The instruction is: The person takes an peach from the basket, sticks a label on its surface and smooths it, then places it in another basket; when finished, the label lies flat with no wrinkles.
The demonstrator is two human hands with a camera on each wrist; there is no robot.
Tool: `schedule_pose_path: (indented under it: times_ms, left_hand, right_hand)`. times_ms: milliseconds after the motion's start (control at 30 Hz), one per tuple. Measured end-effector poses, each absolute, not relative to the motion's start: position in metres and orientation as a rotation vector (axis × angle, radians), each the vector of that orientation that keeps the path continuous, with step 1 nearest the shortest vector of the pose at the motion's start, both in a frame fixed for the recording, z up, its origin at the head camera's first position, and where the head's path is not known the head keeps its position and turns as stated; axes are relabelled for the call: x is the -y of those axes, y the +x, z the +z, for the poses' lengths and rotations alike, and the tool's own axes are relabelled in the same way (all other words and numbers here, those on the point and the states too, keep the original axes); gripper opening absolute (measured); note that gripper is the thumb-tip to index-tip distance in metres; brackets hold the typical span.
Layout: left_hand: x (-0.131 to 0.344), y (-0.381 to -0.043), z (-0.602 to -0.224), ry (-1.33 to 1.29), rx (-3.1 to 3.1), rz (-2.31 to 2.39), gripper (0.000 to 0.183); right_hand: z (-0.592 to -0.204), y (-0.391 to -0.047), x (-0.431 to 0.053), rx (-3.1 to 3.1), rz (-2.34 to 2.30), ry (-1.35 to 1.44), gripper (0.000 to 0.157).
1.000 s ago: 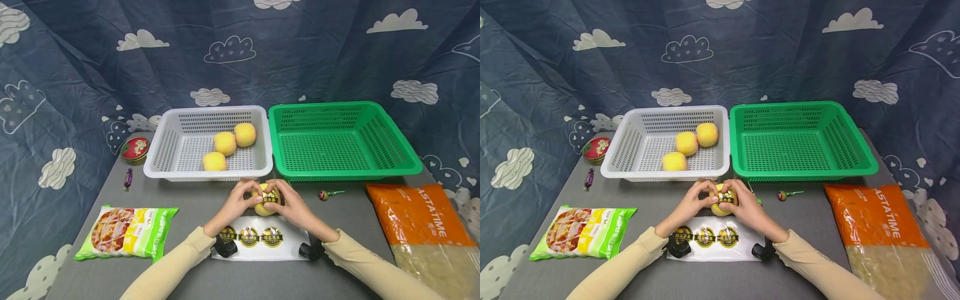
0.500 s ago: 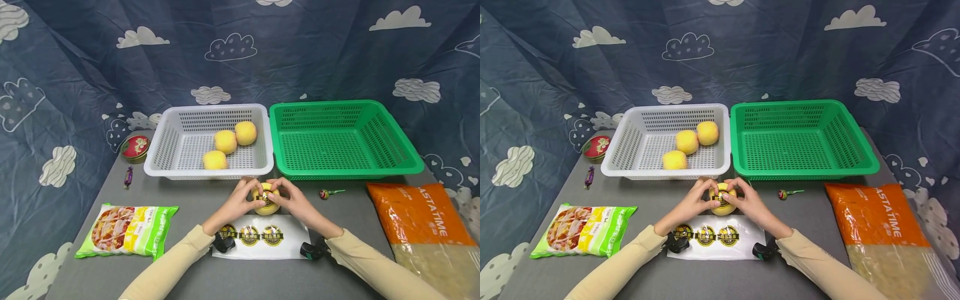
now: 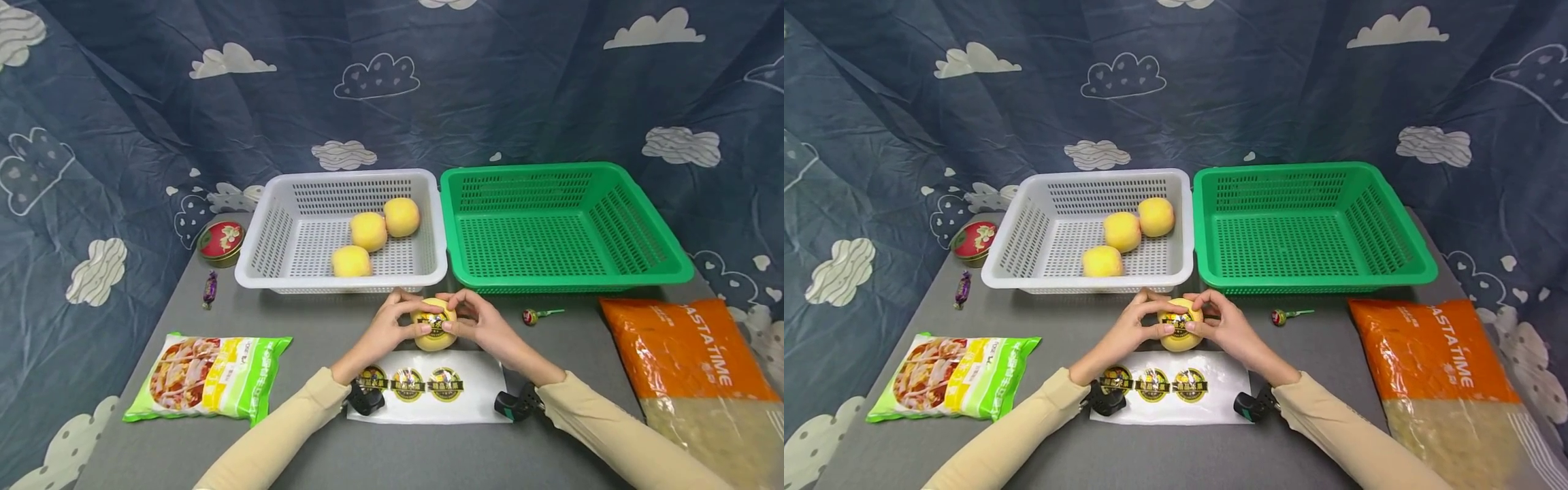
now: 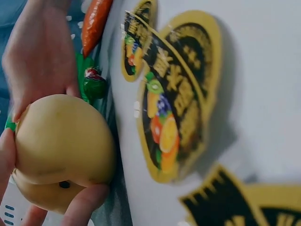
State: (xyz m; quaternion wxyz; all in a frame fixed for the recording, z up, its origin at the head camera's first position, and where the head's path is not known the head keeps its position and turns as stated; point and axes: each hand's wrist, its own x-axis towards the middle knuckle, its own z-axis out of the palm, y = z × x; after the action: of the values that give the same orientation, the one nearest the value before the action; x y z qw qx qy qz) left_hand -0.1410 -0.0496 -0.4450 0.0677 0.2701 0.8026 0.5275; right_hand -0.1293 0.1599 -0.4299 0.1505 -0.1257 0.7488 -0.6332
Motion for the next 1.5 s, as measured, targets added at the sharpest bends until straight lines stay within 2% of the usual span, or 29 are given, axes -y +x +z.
schedule_pose_path:
  times_ms: [233,467,567,933,1167,1333,1500]
  left_hand:
    - [0.052,-0.142,-0.445,0.737,-2.323,1.630,0.029]
    - [0.048,-0.132,-0.423,0.648,-2.200,1.754,0.028]
    - [0.046,-0.128,-0.413,0.635,-2.216,1.785,0.026]
    - [0.043,-0.127,-0.412,0.442,-2.033,1.925,0.025]
    - [0.046,-0.127,-0.414,0.509,-2.064,1.929,0.023]
    - [0.048,-0.127,-0.417,0.609,-2.147,1.888,0.022]
    - [0.049,-0.128,-0.420,0.652,-2.152,1.880,0.022]
  right_hand:
    - [-0.430,-0.130,-0.164,-2.162,-1.793,-0.382,0.027]
    - [-0.426,-0.117,-0.141,-2.664,-1.429,-0.366,0.056]
    - [-0.426,-0.115,-0.136,-2.788,-1.315,-0.319,0.061]
    - [-0.431,-0.124,-0.158,-2.161,-1.795,-0.360,0.038]
    - [-0.429,-0.128,-0.161,-2.121,-1.773,-0.315,0.031]
    - [-0.429,-0.131,-0.153,-2.274,-1.703,-0.212,0.034]
    - [-0.430,-0.134,-0.153,-2.160,-1.802,-0.191,0.026]
